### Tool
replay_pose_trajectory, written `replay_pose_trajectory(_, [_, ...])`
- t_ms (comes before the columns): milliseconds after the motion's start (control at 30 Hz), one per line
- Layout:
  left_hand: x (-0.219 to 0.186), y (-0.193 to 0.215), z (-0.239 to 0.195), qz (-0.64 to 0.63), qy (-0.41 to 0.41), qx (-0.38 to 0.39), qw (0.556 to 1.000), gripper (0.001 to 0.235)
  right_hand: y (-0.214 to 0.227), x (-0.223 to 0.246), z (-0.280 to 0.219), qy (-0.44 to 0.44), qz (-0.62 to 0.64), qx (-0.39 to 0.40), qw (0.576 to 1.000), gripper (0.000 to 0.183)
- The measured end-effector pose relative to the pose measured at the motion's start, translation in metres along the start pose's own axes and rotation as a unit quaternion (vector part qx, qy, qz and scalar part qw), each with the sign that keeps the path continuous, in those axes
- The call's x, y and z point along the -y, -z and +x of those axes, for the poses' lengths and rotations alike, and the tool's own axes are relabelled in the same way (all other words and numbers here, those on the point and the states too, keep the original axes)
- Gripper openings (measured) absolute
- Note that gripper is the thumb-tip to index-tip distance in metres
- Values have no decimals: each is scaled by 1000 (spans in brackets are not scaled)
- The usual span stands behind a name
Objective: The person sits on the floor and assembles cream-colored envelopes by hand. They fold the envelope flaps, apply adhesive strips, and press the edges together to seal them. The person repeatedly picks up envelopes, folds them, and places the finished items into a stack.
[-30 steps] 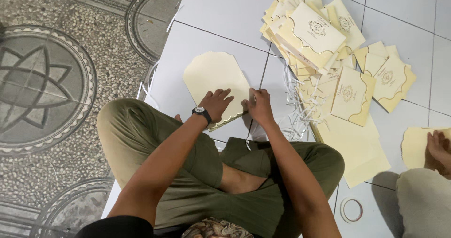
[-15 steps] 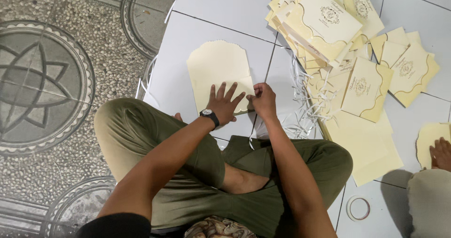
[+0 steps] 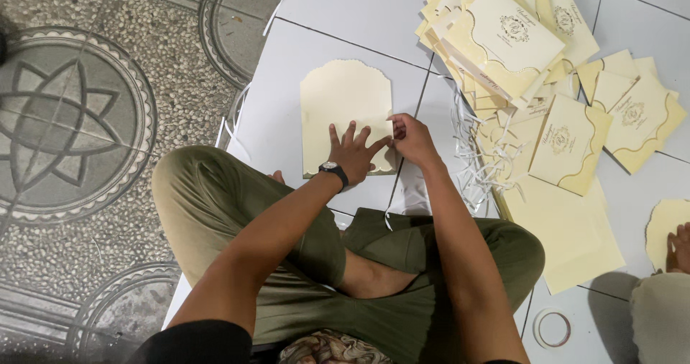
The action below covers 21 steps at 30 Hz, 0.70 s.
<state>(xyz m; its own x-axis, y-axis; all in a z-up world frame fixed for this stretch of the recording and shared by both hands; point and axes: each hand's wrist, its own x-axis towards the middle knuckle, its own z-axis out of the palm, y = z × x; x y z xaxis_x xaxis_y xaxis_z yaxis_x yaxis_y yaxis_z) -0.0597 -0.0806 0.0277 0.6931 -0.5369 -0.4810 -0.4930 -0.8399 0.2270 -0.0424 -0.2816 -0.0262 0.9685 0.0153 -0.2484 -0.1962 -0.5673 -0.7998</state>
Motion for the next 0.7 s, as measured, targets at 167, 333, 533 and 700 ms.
replay_pose_trajectory(167, [3,-12,6,-28,3,-2,1000,73,3,-9,6,11,86,15,996,73])
replay_pose_trajectory(333, [3,-19,12,-67,17,-25,997,79,-7,-17,8,52,113,-21,992,63])
replay_pose_trajectory(533, [-1,-14,5,-71,22,-44,996,75,-16,-7,9,59,123,-79,987,54])
replay_pose_trajectory(700, [4,-25,14,-101,21,-42,994,82,-21,-5,20,62,89,-64,992,50])
